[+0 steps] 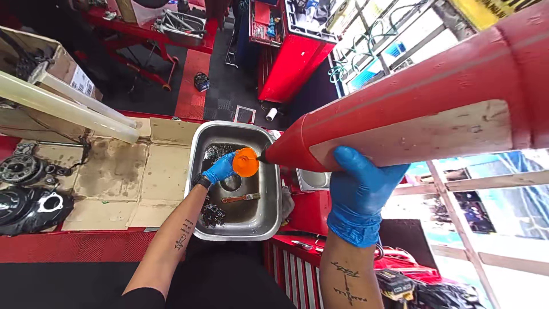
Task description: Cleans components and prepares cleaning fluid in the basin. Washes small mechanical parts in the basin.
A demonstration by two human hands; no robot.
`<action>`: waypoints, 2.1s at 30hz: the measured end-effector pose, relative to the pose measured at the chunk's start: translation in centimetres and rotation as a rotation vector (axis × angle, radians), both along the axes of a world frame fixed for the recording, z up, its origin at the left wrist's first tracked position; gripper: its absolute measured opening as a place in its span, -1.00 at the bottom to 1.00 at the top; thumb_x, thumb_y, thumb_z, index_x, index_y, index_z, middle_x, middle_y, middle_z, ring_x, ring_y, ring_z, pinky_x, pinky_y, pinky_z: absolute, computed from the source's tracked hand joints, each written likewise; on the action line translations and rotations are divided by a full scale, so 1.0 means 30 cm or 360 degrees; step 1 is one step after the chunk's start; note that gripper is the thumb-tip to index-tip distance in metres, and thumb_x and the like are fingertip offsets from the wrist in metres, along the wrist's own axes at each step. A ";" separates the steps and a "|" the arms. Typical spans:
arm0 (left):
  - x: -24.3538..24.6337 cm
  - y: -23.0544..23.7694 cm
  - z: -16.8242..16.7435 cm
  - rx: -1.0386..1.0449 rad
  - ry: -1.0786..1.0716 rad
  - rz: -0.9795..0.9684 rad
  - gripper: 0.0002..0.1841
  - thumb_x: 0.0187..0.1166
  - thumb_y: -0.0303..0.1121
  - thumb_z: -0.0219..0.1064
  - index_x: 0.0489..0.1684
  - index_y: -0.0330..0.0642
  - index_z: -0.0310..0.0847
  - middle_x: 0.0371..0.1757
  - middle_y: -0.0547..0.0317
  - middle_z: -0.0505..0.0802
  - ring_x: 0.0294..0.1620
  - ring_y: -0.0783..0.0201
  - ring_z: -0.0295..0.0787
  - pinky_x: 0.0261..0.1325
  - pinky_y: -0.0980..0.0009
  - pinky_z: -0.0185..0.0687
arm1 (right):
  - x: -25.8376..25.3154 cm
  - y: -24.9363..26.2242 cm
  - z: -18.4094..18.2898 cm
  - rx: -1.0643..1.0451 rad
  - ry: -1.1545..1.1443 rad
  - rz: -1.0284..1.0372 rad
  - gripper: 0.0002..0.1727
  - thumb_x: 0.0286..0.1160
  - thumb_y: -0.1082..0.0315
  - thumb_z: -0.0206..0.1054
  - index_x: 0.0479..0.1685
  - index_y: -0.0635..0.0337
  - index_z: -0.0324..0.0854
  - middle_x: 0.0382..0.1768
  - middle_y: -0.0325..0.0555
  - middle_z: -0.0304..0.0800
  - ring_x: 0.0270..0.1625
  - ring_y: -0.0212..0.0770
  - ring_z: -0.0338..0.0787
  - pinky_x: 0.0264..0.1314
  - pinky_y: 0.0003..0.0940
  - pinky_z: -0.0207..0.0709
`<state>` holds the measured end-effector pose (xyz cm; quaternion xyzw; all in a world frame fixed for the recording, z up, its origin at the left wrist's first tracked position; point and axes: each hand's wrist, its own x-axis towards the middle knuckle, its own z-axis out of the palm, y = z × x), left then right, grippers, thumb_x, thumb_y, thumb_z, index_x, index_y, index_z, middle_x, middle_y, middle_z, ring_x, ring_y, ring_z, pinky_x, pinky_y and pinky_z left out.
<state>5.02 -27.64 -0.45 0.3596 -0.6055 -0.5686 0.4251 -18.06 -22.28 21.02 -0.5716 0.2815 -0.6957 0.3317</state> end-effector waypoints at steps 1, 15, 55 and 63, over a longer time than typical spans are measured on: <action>0.004 -0.003 0.010 -0.0040 -0.0052 0.0027 -0.55 0.35 -0.56 0.49 0.24 -0.51 0.58 0.12 0.11 0.84 0.17 0.65 0.71 0.36 0.66 0.58 | 0.000 0.010 0.003 0.0002 0.0031 -0.0006 -0.18 -0.06 0.50 0.75 0.34 0.17 0.40 0.09 -0.10 0.82 0.19 -0.10 0.84 0.26 -0.03 0.78; -0.013 -0.054 -0.024 0.0262 -0.0353 0.0182 -0.25 0.30 -0.26 0.67 0.49 -0.40 0.46 0.24 -0.15 0.81 0.22 0.21 0.81 0.41 0.28 0.69 | 0.006 0.058 0.008 -0.0062 0.0110 -0.0109 -0.08 -0.10 0.47 0.80 0.40 0.18 0.32 0.15 -0.11 0.79 0.24 -0.09 0.82 0.31 -0.01 0.77; 0.083 -0.076 0.087 0.0089 -0.0244 0.0323 -0.45 0.42 -0.53 0.47 0.42 -0.43 0.42 0.23 -0.10 0.81 0.27 0.16 0.77 0.41 0.18 0.69 | -0.114 0.070 -0.659 0.1183 -0.1706 -0.0259 -0.45 0.72 -0.16 0.09 0.54 -0.09 0.39 0.31 0.00 0.71 0.30 0.04 0.75 0.23 0.13 0.70; 0.044 0.019 -0.096 0.0209 -0.0411 0.0358 -0.30 0.31 -0.46 0.57 0.46 -0.52 0.36 0.26 -0.13 0.80 0.27 0.18 0.79 0.40 0.23 0.72 | -0.129 -0.026 -0.734 0.1335 -0.1822 0.0004 -0.43 0.76 -0.26 -0.14 0.32 -0.04 0.45 -0.06 -0.06 0.76 -0.11 -0.13 0.79 -0.13 -0.11 0.75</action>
